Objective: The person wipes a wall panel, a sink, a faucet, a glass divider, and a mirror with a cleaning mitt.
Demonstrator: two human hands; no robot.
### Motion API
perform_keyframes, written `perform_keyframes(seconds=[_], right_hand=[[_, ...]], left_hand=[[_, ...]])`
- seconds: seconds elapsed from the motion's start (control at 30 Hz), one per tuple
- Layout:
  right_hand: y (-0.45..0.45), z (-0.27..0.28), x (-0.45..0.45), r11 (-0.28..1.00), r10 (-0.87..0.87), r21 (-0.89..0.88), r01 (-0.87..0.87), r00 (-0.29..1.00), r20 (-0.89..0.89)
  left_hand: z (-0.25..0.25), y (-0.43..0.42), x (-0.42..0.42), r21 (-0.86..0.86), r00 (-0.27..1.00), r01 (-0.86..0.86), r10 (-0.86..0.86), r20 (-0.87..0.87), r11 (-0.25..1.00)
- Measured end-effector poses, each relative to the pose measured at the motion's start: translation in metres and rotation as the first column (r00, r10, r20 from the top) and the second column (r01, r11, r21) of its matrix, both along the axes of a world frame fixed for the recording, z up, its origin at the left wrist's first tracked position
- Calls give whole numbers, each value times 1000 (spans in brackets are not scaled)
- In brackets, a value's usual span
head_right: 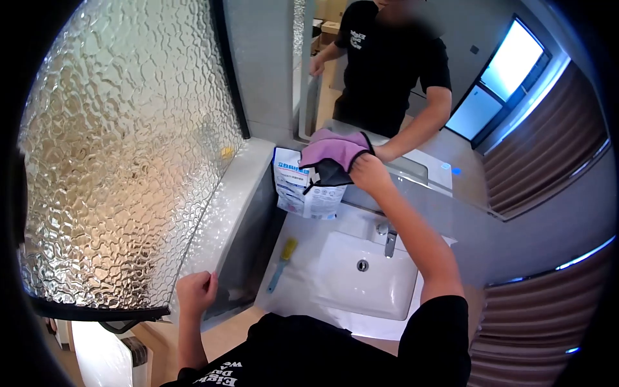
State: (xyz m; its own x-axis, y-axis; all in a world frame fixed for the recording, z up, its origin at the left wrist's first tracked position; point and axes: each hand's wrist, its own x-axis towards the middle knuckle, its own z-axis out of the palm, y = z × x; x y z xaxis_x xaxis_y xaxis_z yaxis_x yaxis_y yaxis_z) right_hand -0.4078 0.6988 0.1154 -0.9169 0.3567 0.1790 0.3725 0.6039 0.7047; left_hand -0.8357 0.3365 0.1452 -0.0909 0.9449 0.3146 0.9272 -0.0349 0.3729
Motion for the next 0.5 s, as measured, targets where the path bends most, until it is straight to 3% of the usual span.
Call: perform_keyframes(seconds=[0.13, 0.2, 0.27, 0.3, 0.37, 0.4, 0.43, 0.5], right_hand=[[-37, -4, 54, 996, -67, 52, 76, 985, -162], [-66, 22, 64, 982, -168, -15, 186, 845, -508], [-81, 37, 81, 954, -280, -64, 293, 791, -545], [-88, 39, 89, 914, -383, -118, 388, 726, -571], [-86, 41, 92, 915, -357, -70, 398, 714, -602], [-83, 42, 87, 917, -319, -18, 398, 707, -631], [-80, 46, 67, 918, -302, -39, 394, 633, -713], [-71, 44, 33, 888, -432, -241, 392, 529, -731]], left_hand=[[-3, 1, 0, 22, 999, 11, -10, -40, 1000], [-1, 1, 3, -2, 998, 6, -6, -62, 1000], [0, 8, 8, -23, 996, 2, -4, -86, 1000], [-1, 13, 13, -69, 1000, -29, 28, -12, 997], [8, 31, 38, -89, 979, -23, 41, 201, 996], [20, 53, 60, -56, 943, 9, 10, 333, 998], [30, 80, 80, 63, 936, 147, -159, 315, 987], [40, 145, 116, 278, 888, 376, -430, 165, 884]])
